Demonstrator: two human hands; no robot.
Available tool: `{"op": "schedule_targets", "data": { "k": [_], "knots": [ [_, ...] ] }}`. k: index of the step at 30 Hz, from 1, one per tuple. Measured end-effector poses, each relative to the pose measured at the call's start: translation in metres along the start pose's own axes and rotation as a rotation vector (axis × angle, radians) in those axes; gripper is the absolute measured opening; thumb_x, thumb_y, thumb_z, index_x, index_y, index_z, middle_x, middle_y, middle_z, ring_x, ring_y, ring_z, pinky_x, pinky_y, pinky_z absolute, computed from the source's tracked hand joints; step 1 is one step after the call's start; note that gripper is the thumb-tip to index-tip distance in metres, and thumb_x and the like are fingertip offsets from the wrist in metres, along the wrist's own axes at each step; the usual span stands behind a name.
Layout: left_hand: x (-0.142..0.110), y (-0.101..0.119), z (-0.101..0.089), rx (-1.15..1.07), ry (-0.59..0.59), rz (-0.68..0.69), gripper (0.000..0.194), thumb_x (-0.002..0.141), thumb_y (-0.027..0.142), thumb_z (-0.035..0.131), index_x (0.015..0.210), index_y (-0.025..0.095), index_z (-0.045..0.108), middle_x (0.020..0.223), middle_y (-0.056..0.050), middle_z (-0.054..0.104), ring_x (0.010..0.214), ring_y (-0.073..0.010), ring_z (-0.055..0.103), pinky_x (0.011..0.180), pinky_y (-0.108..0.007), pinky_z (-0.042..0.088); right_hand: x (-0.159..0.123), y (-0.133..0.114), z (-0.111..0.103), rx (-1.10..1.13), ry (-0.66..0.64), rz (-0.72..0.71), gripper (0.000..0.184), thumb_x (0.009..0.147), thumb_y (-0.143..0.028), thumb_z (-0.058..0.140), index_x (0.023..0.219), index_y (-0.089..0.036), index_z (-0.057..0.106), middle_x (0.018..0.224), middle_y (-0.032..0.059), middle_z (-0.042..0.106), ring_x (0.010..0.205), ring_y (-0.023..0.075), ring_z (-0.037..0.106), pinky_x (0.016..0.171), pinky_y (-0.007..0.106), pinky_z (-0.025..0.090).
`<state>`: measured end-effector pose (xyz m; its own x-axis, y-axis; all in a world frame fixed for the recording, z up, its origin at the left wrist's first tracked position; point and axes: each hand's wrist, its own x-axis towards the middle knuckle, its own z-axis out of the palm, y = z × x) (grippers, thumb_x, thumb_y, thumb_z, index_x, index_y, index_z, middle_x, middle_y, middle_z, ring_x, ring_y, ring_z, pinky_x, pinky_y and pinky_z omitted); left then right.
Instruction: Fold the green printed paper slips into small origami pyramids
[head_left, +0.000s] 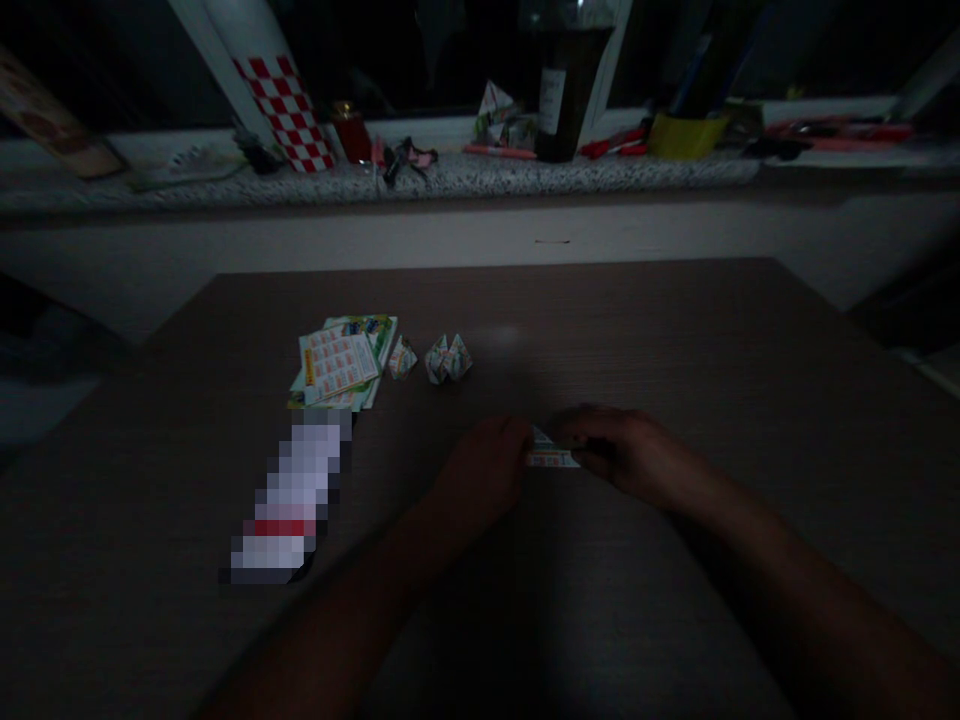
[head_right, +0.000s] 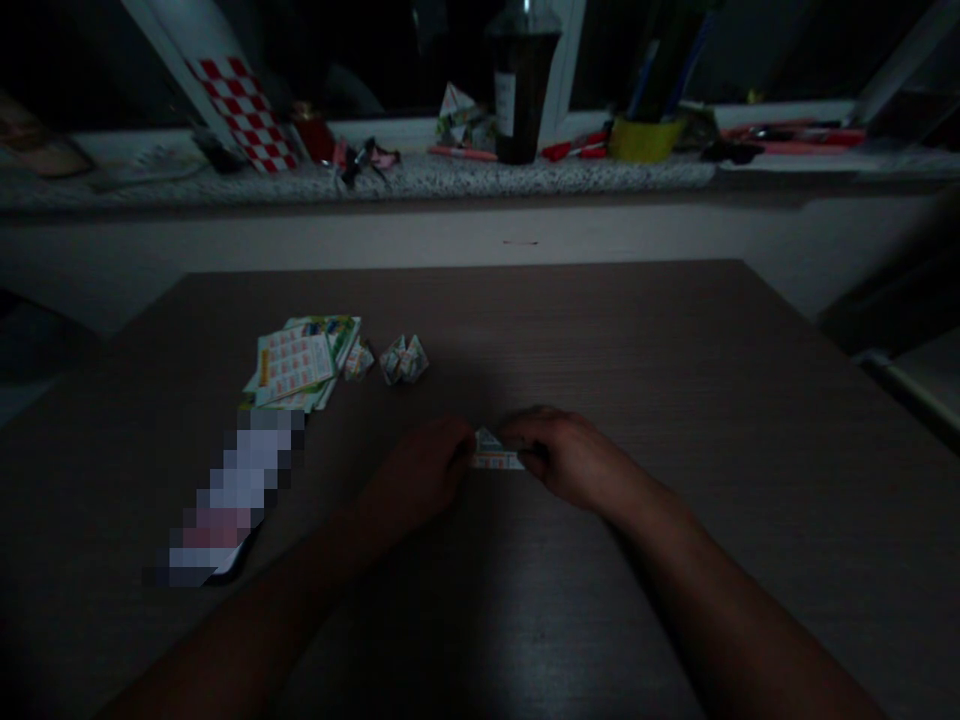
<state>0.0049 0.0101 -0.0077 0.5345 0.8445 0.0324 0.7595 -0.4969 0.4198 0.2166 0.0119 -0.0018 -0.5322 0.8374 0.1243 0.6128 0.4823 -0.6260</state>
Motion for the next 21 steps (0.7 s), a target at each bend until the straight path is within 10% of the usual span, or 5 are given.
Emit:
{"op": "schedule_targets", "data": {
  "k": [21],
  "knots": [
    [0.0,0.001,-0.001,-0.065,0.032,0.008,0.01,0.087,0.013,0.047,0.088,0.016,0.056,0.089,-0.006,0.062,0.083,-0.0193,0.058,0.076,-0.031,0.045,0.009,-0.004,0.024,-0.163,0.036,-0.067,0.04,0.084,-0.024,0.06,0.123,-0.017,0.056,0.132,0.0135,0.052,0.122,0.0294,0.045,0.102,0.047,0.035]
  ]
}}
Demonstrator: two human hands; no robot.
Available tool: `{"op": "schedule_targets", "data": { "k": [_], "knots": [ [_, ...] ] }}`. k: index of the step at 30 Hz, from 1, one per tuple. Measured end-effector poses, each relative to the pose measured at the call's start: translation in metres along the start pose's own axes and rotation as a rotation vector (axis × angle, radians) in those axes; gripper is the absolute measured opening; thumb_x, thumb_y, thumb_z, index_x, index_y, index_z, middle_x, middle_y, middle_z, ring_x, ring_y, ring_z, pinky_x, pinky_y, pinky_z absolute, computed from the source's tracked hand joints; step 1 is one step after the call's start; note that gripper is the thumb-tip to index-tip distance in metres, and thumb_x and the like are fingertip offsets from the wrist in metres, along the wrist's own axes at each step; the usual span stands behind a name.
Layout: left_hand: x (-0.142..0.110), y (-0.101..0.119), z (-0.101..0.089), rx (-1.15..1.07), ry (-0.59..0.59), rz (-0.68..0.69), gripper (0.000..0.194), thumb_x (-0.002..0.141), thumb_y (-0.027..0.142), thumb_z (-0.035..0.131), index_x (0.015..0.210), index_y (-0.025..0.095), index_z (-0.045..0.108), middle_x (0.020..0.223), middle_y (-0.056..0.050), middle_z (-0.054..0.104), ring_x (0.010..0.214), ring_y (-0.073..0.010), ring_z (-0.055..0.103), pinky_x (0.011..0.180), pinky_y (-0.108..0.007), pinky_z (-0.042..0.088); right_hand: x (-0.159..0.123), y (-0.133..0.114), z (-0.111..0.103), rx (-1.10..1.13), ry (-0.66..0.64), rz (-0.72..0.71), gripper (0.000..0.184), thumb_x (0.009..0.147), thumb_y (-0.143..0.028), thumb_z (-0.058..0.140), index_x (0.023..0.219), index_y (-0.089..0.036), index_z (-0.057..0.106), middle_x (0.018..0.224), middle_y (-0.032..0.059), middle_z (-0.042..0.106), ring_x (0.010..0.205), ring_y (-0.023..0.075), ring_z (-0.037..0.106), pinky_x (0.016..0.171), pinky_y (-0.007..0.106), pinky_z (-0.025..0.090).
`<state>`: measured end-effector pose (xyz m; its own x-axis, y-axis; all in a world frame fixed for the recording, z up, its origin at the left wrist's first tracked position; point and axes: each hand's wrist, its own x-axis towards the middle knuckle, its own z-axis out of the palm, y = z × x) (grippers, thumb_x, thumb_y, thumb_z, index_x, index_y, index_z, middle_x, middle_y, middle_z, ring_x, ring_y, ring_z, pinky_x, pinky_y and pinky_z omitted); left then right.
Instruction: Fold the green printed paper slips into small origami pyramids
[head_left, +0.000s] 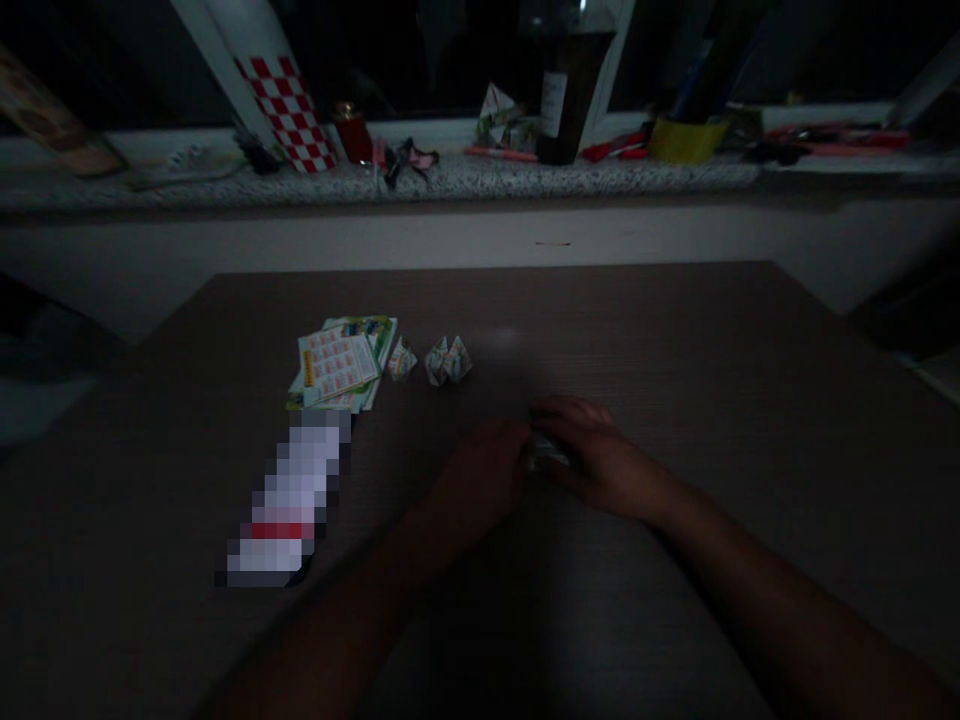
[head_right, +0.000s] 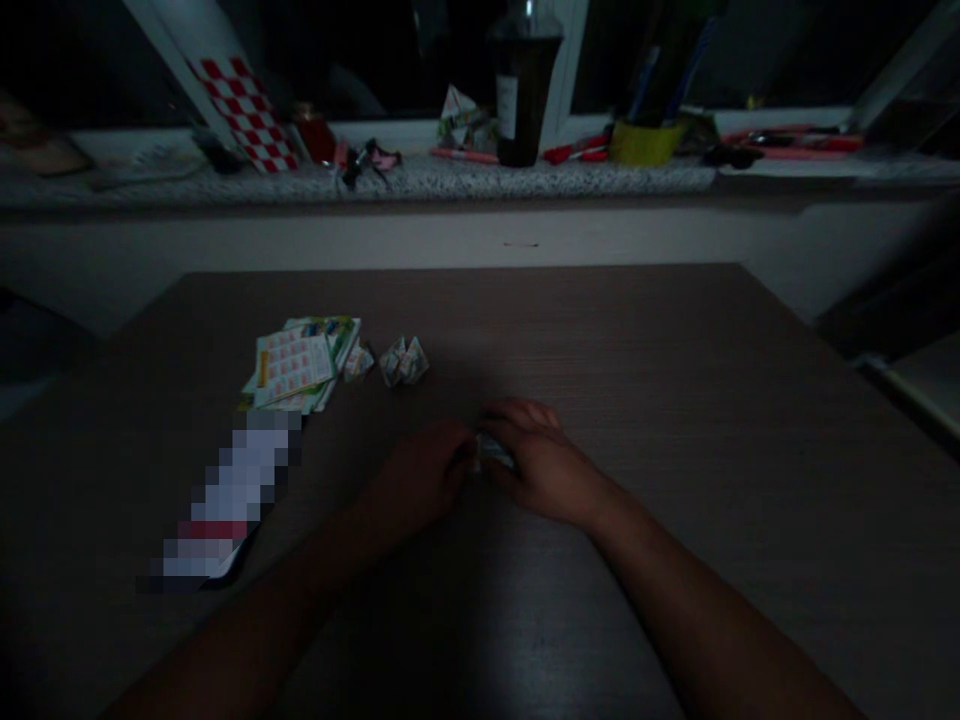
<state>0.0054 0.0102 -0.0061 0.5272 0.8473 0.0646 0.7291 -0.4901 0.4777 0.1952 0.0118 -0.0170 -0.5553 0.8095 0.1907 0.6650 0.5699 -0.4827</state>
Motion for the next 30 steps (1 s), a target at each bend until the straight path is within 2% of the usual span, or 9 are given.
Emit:
{"op": "schedule_targets", "data": {
  "k": [6,11,13,15,17,19,22,24,30],
  "knots": [
    [-0.004,-0.003,-0.002,-0.039,-0.008,0.078,0.012,0.089,0.013,0.045,0.088,0.015,0.056,0.09,-0.006,0.062,0.084,-0.0186,0.056,0.076,-0.03,0.045,0.0,-0.007,0.0,0.171,0.051,0.042,0.035,0.076,-0.018,0.066,0.11,-0.02,0.056,0.103,0.0088,0.063,0.099,0.0244,0.056,0.086,0.039,0.044],
    [-0.006,-0.007,-0.002,-0.077,0.027,0.165,0.011,0.09,0.015,0.045,0.088,0.017,0.056,0.09,-0.005,0.061,0.085,-0.0172,0.056,0.075,-0.028,0.045,-0.002,-0.011,0.003,0.355,0.089,0.187,0.027,0.075,-0.013,0.064,0.101,-0.021,0.058,0.082,0.0008,0.063,0.072,0.0154,0.057,0.064,0.027,0.044],
    [-0.006,-0.007,-0.003,-0.099,0.122,0.202,0.01,0.091,0.016,0.046,0.089,0.017,0.056,0.091,-0.005,0.061,0.087,-0.0167,0.056,0.078,-0.028,0.045,-0.002,-0.01,0.005,0.498,0.148,0.248,0.028,0.075,-0.014,0.066,0.1,-0.022,0.058,0.073,-0.0025,0.06,0.064,0.0128,0.055,0.058,0.024,0.043],
    [-0.006,-0.006,-0.006,-0.124,0.288,0.201,0.006,0.088,0.016,0.052,0.092,0.017,0.057,0.096,-0.006,0.06,0.093,-0.0173,0.056,0.083,-0.03,0.045,-0.001,-0.009,0.006,0.696,0.225,0.308,0.029,0.073,-0.017,0.07,0.099,-0.021,0.058,0.071,-0.0034,0.06,0.062,0.012,0.056,0.057,0.023,0.043],
    [-0.006,-0.003,-0.009,-0.188,0.473,0.131,0.011,0.083,0.018,0.059,0.094,0.016,0.058,0.101,-0.007,0.059,0.098,-0.0184,0.055,0.087,-0.032,0.044,0.001,-0.009,0.007,0.926,0.299,0.384,0.031,0.07,-0.021,0.074,0.098,-0.02,0.059,0.074,-0.0021,0.064,0.064,0.0121,0.059,0.058,0.023,0.046],
    [-0.008,-0.001,-0.009,-0.326,0.552,-0.012,0.019,0.079,0.022,0.065,0.096,0.016,0.058,0.099,-0.006,0.06,0.094,-0.0182,0.056,0.085,-0.032,0.045,0.003,-0.011,0.008,1.131,0.373,0.452,0.03,0.068,-0.022,0.077,0.093,-0.019,0.062,0.078,0.0,0.069,0.067,0.0124,0.063,0.061,0.023,0.049],
    [-0.009,0.004,-0.003,-0.671,0.384,-0.263,0.02,0.078,0.029,0.067,0.094,0.017,0.062,0.085,-0.002,0.064,0.079,-0.0158,0.059,0.073,-0.028,0.047,0.004,-0.018,0.009,1.325,0.472,0.486,0.026,0.067,-0.021,0.079,0.089,-0.02,0.064,0.084,0.0011,0.073,0.069,0.012,0.066,0.063,0.023,0.051],
    [-0.009,0.007,0.003,-0.908,0.265,-0.338,0.018,0.078,0.031,0.066,0.088,0.016,0.065,0.081,-0.003,0.067,0.075,-0.0156,0.061,0.069,-0.026,0.047,0.004,-0.024,0.011,1.383,0.525,0.486,0.025,0.067,-0.02,0.08,0.086,-0.02,0.065,0.082,0.0003,0.074,0.069,0.0118,0.067,0.064,0.022,0.052],
    [-0.005,0.013,0.008,-1.102,0.247,-0.401,0.014,0.073,0.028,0.067,0.073,0.014,0.069,0.069,-0.001,0.065,0.065,-0.0129,0.056,0.061,-0.023,0.042,0.006,-0.036,0.011,1.393,0.502,0.522,0.024,0.065,-0.021,0.081,0.082,-0.02,0.066,0.08,0.001,0.074,0.068,0.013,0.067,0.063,0.023,0.052]
  ]
}}
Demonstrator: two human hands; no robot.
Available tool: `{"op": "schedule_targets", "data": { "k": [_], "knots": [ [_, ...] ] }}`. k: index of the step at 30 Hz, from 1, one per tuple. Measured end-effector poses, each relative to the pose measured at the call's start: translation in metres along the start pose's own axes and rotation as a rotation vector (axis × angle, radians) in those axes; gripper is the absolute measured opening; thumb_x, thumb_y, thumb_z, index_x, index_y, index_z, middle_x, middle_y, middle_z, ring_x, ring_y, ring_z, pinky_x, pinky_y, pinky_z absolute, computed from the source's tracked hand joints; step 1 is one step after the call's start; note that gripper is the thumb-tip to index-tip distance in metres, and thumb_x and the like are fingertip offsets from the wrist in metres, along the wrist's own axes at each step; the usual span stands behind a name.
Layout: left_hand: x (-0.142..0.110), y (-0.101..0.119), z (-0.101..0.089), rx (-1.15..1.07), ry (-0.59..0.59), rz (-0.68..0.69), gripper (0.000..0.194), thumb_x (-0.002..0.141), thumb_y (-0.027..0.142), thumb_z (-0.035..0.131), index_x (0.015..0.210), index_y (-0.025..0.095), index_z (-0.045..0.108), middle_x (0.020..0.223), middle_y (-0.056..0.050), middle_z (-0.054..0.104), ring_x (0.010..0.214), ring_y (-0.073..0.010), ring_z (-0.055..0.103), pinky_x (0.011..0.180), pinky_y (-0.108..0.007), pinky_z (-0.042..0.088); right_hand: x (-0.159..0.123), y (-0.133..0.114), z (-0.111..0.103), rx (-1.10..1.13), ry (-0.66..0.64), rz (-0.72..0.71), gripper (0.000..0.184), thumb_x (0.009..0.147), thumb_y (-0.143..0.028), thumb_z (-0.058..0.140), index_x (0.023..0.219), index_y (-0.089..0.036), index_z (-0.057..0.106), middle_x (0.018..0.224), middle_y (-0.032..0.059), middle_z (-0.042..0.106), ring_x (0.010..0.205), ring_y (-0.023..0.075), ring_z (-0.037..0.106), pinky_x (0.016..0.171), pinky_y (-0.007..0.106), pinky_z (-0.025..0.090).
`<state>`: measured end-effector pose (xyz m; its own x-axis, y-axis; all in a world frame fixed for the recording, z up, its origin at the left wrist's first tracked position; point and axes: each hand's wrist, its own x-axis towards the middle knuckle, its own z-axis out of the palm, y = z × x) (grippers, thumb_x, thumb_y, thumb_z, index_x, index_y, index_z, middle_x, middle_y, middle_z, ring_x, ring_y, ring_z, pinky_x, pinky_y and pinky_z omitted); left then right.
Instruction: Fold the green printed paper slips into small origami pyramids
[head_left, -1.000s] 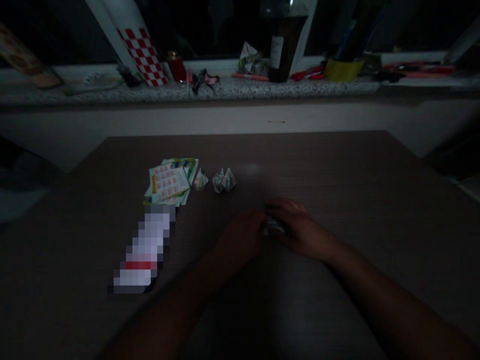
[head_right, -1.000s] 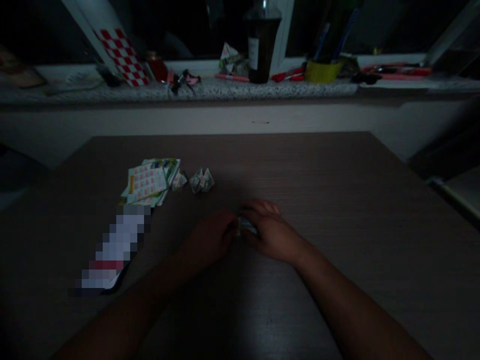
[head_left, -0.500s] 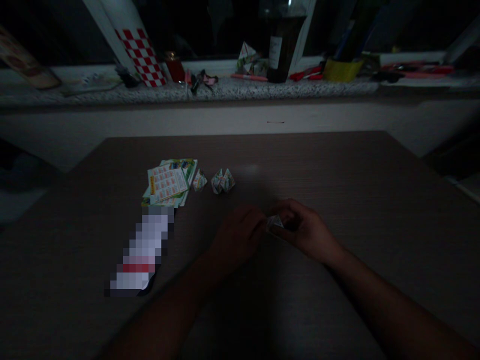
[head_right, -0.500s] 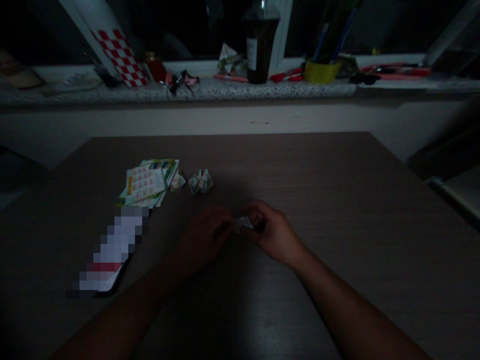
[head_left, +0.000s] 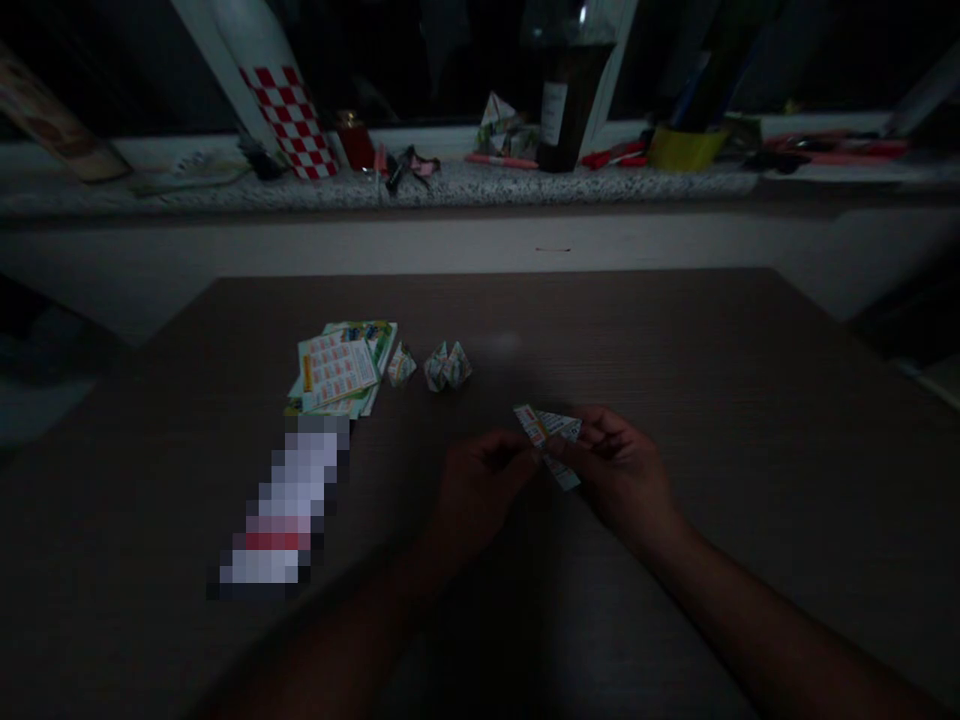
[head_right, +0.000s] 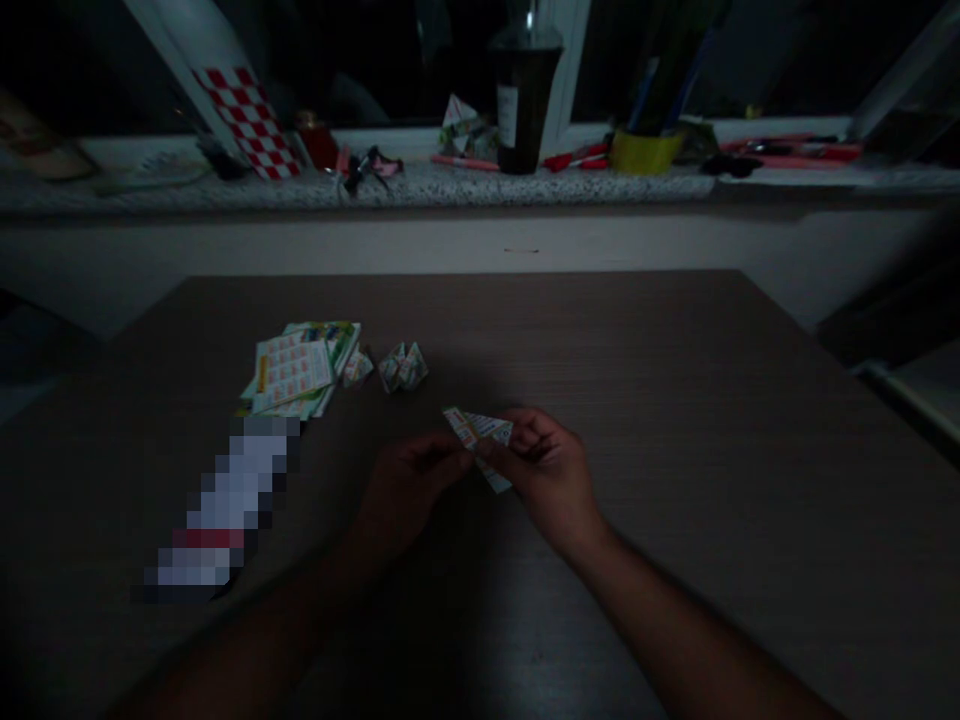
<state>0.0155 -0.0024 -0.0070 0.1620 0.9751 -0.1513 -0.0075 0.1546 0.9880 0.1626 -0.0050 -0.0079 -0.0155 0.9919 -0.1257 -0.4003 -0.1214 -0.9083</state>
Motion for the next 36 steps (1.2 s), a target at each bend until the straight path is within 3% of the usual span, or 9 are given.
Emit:
{"op": "schedule_targets", "data": {
  "k": [6,25,32,36],
  "knots": [
    [0.0,0.005,-0.002,0.043,0.048,-0.014,0.007,0.068,0.021,0.066,0.066,0.015,0.069,0.062,0.001,0.062,0.061,-0.0115,0.052,0.058,-0.021,0.039,-0.001,-0.002,0.002,-0.06,0.007,0.038,0.034,0.06,-0.024,0.084,0.087,-0.019,0.064,0.075,0.0005,0.073,0.061,0.0129,0.065,0.058,0.024,0.051],
    [0.002,0.014,-0.003,-0.007,0.152,-0.022,0.006,0.065,0.021,0.066,0.063,0.016,0.068,0.062,0.003,0.064,0.062,-0.013,0.056,0.061,-0.023,0.042,-0.005,-0.012,0.003,-0.339,-0.054,-0.016,0.026,0.062,-0.023,0.077,0.072,-0.02,0.053,0.058,-0.0058,0.059,0.047,0.0077,0.051,0.043,0.019,0.038],
    [0.003,0.015,-0.008,-0.031,0.215,-0.014,0.005,0.067,0.021,0.065,0.065,0.017,0.067,0.061,0.004,0.062,0.059,-0.0111,0.054,0.058,-0.021,0.04,-0.004,-0.011,0.002,-0.305,-0.083,0.008,0.026,0.062,-0.02,0.078,0.074,-0.02,0.055,0.059,-0.0057,0.061,0.048,0.0079,0.054,0.044,0.019,0.04],
    [0.002,0.014,-0.009,-0.096,0.146,-0.034,0.009,0.067,0.024,0.069,0.065,0.016,0.066,0.06,0.004,0.061,0.057,-0.0095,0.052,0.056,-0.021,0.039,-0.003,-0.008,-0.003,-0.28,-0.067,0.014,0.029,0.064,-0.023,0.078,0.083,-0.021,0.057,0.069,-0.0032,0.068,0.053,0.0104,0.06,0.049,0.021,0.045]
  ]
}}
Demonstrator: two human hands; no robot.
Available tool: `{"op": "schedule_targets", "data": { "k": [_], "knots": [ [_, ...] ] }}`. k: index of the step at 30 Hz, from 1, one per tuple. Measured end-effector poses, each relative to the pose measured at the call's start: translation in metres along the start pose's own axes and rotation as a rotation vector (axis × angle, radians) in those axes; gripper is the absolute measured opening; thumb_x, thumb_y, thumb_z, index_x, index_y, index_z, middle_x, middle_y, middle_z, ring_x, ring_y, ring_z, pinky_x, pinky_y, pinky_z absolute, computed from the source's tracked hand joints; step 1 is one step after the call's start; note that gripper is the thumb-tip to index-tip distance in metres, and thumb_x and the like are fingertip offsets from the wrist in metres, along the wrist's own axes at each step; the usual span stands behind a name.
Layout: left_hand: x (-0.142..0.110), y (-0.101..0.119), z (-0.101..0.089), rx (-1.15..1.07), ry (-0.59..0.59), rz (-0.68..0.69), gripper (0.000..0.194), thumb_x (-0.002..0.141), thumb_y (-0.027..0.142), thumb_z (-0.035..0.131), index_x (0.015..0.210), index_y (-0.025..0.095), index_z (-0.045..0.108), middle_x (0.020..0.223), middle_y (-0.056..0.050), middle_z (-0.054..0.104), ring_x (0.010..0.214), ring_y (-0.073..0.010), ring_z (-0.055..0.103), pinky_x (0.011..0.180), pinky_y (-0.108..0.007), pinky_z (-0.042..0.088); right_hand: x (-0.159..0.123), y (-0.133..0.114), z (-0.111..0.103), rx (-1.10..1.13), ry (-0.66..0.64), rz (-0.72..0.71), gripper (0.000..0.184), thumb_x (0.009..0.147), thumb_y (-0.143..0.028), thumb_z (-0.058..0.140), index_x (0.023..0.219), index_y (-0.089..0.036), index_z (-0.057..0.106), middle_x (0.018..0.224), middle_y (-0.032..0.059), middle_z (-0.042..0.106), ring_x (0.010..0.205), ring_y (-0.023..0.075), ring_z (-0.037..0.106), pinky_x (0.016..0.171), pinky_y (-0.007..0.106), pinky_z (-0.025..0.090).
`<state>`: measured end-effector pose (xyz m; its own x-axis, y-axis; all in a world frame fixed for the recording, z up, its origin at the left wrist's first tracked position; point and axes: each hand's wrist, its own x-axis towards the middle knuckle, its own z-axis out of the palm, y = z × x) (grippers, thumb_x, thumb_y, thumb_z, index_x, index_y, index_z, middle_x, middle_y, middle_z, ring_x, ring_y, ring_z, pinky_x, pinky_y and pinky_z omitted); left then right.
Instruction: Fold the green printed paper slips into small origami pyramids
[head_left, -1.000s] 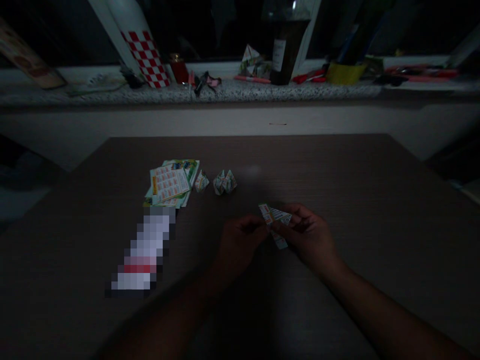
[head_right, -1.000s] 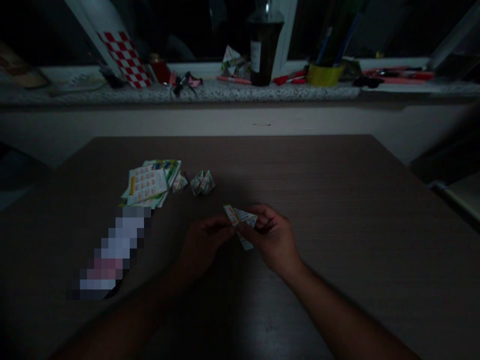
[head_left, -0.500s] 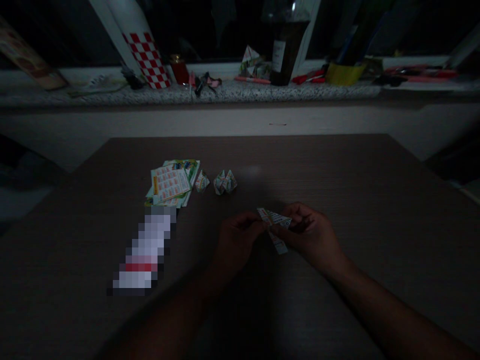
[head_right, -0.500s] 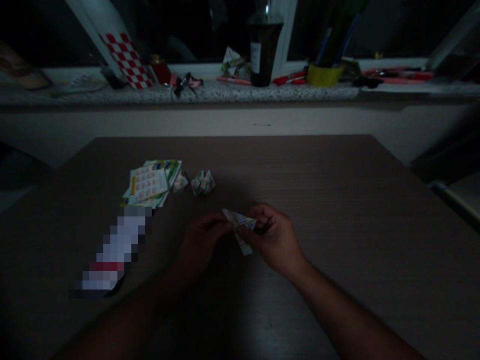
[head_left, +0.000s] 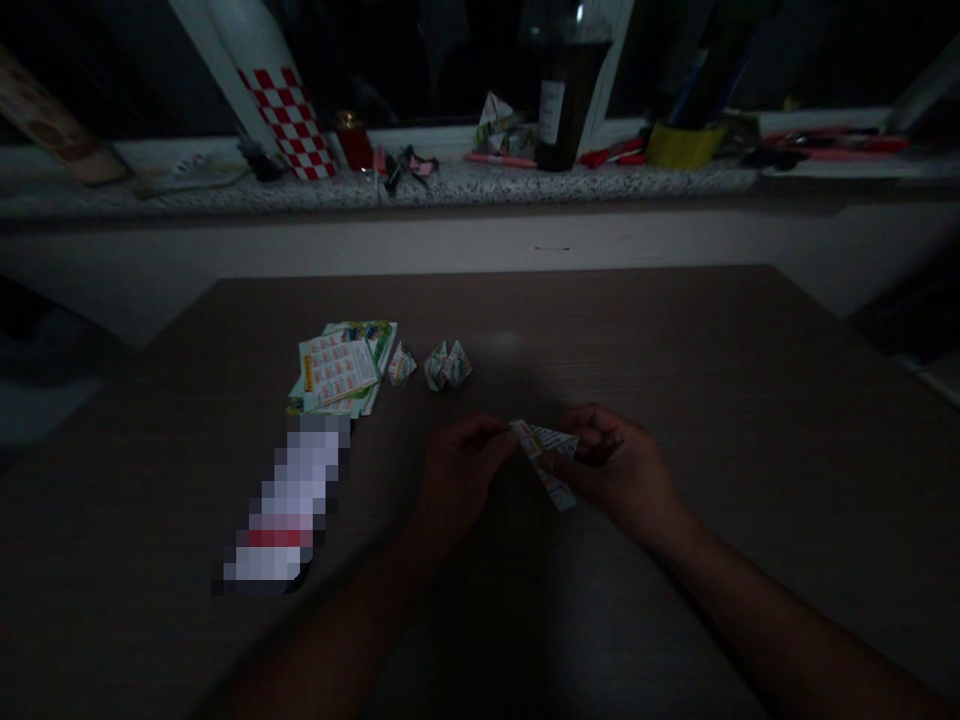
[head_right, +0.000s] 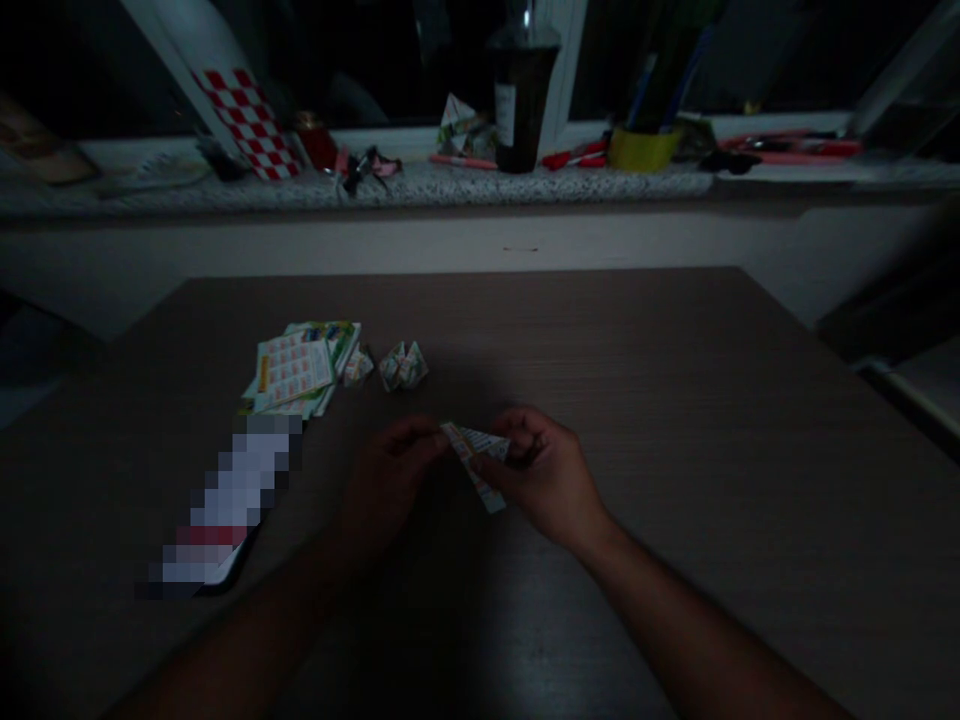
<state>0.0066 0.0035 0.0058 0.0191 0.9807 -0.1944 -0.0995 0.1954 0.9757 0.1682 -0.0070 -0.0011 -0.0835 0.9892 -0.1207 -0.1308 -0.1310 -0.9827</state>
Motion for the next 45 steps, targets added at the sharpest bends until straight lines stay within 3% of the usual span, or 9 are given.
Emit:
{"op": "schedule_targets", "data": {
  "k": [6,14,24,28,32,39,45],
  "knots": [
    [-0.002,-0.003,0.003,-0.014,-0.174,-0.052,0.015,0.064,0.026,0.077,0.071,0.014,0.071,0.072,-0.001,0.07,0.068,-0.0135,0.061,0.067,-0.024,0.045,0.001,0.0,-0.003,0.041,0.021,0.011,0.038,0.061,-0.024,0.081,0.089,-0.021,0.055,0.07,-0.0027,0.069,0.055,0.0119,0.062,0.052,0.023,0.048],
    [0.003,-0.004,-0.004,-0.02,-0.059,0.032,0.015,0.068,0.029,0.074,0.067,0.016,0.069,0.063,0.002,0.064,0.061,-0.0115,0.057,0.06,-0.023,0.043,0.001,-0.003,-0.005,-0.059,-0.012,0.006,0.034,0.062,-0.028,0.08,0.084,-0.021,0.055,0.062,-0.0055,0.062,0.046,0.0088,0.053,0.043,0.02,0.039],
    [0.004,-0.004,-0.008,0.016,-0.042,0.073,0.012,0.071,0.028,0.07,0.068,0.017,0.067,0.063,0.002,0.062,0.061,-0.0112,0.056,0.06,-0.022,0.043,0.0,-0.003,-0.007,-0.058,-0.029,-0.001,0.033,0.062,-0.023,0.079,0.084,-0.021,0.055,0.056,-0.0088,0.055,0.042,0.0065,0.046,0.04,0.019,0.036],
    [0.0,0.001,-0.007,0.045,-0.082,0.086,0.013,0.068,0.027,0.073,0.07,0.016,0.066,0.063,0.002,0.062,0.06,-0.0101,0.055,0.058,-0.021,0.043,-0.001,-0.005,-0.008,-0.04,-0.043,-0.004,0.036,0.062,-0.023,0.08,0.088,-0.022,0.055,0.061,-0.0069,0.06,0.048,0.0094,0.054,0.045,0.021,0.042],
    [-0.003,-0.001,-0.005,0.096,-0.196,0.018,0.019,0.064,0.028,0.078,0.073,0.015,0.067,0.066,0.001,0.065,0.06,-0.0109,0.057,0.057,-0.021,0.043,-0.003,-0.005,-0.01,-0.071,-0.082,-0.042,0.037,0.064,-0.021,0.079,0.094,-0.023,0.056,0.063,-0.007,0.06,0.051,0.01,0.056,0.045,0.02,0.042],
    [-0.003,0.0,-0.003,0.111,-0.207,-0.038,0.02,0.069,0.033,0.075,0.069,0.014,0.072,0.06,0.001,0.063,0.055,-0.0099,0.052,0.053,-0.02,0.037,-0.001,-0.005,-0.013,-0.022,-0.113,-0.055,0.038,0.065,-0.019,0.078,0.095,-0.024,0.055,0.072,-0.0041,0.068,0.059,0.0128,0.064,0.05,0.022,0.048],
    [-0.003,0.003,-0.005,0.106,-0.246,0.005,0.028,0.081,0.036,0.063,0.066,0.014,0.072,0.062,-0.001,0.063,0.058,-0.0101,0.052,0.057,-0.021,0.037,-0.001,-0.008,-0.013,-0.012,-0.096,-0.037,0.038,0.065,-0.018,0.078,0.094,-0.023,0.054,0.074,-0.0023,0.071,0.06,0.014,0.067,0.05,0.022,0.05]
  ]
}}
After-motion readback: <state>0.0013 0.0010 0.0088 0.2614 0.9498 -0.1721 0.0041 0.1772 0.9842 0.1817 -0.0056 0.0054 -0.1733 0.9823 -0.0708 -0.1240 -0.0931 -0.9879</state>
